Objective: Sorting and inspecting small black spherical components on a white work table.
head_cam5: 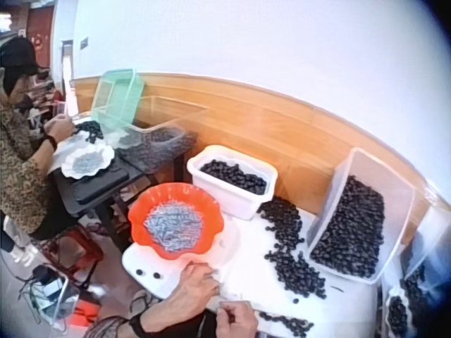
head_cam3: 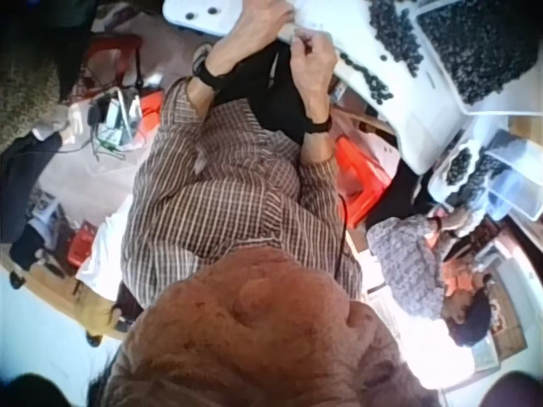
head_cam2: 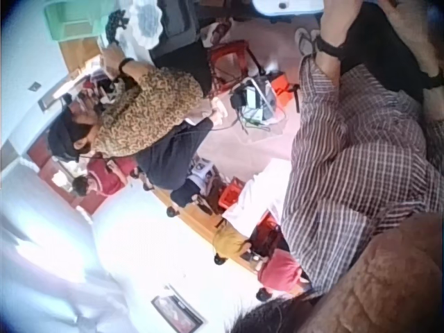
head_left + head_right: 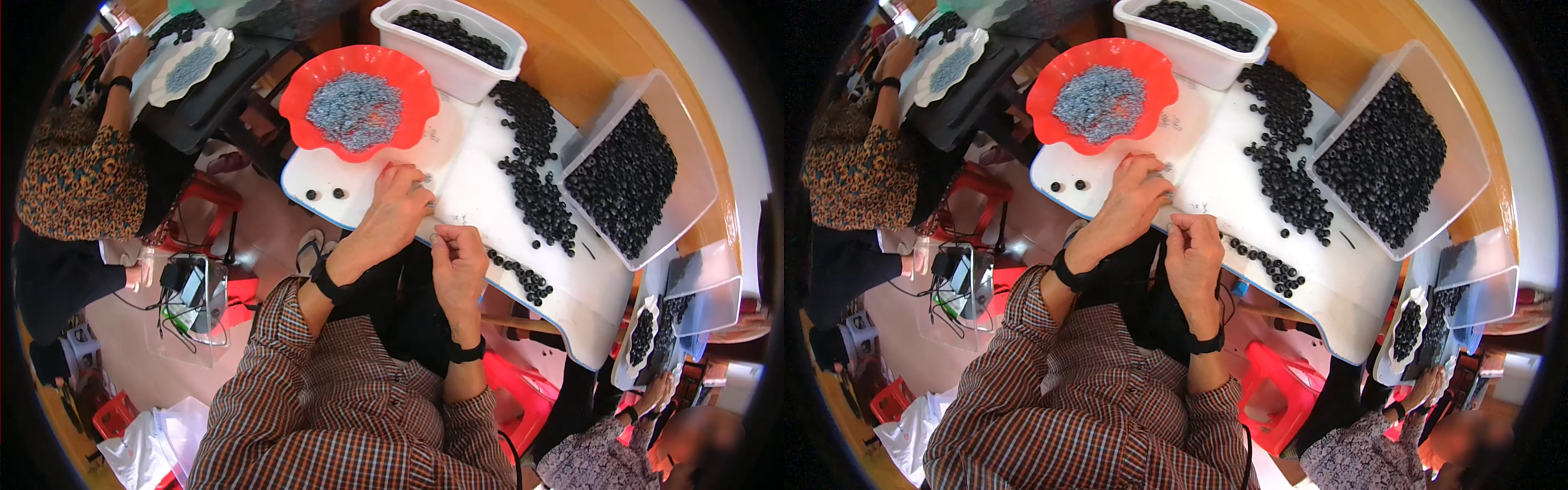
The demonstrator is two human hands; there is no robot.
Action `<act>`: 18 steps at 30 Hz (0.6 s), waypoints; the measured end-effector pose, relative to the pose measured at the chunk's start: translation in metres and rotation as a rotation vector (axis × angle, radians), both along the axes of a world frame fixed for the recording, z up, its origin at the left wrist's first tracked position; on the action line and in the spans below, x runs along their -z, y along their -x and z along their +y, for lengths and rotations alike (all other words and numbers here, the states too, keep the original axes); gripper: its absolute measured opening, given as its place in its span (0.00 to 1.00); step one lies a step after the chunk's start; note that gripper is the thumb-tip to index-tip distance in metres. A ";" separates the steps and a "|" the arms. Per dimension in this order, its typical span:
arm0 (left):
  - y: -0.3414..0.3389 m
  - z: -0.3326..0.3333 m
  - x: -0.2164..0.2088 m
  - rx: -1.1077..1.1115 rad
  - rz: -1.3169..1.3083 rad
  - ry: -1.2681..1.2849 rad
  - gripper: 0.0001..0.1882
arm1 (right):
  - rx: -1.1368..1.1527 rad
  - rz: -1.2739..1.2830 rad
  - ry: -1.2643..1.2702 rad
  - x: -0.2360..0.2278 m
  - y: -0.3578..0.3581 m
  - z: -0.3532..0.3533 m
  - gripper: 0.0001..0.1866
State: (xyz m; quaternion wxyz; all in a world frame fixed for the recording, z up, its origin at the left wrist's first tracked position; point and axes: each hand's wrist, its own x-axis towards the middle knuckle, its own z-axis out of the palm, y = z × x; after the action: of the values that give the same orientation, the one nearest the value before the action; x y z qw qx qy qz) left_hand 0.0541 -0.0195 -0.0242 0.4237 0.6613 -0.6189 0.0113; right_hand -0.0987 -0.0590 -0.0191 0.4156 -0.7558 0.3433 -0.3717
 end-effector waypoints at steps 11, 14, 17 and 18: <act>0.024 0.012 -0.018 0.062 0.352 0.070 0.10 | -0.057 -0.283 -0.515 -0.014 0.002 -0.005 0.11; 0.026 0.010 -0.021 0.098 0.423 0.055 0.11 | -0.031 -0.336 -0.631 -0.015 0.009 -0.010 0.12; 0.027 0.010 -0.022 0.134 0.398 0.053 0.11 | -0.082 -0.345 -0.664 -0.011 0.014 -0.016 0.12; 0.026 0.010 -0.021 0.135 0.398 0.053 0.11 | -0.081 -0.346 -0.663 -0.011 0.014 -0.017 0.12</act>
State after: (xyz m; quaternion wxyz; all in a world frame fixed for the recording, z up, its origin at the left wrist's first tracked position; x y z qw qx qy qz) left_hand 0.0279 -0.0098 -0.0035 0.5546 0.5961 -0.5655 -0.1317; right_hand -0.1132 -0.0757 -0.0077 0.7040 -0.5191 0.3398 -0.3458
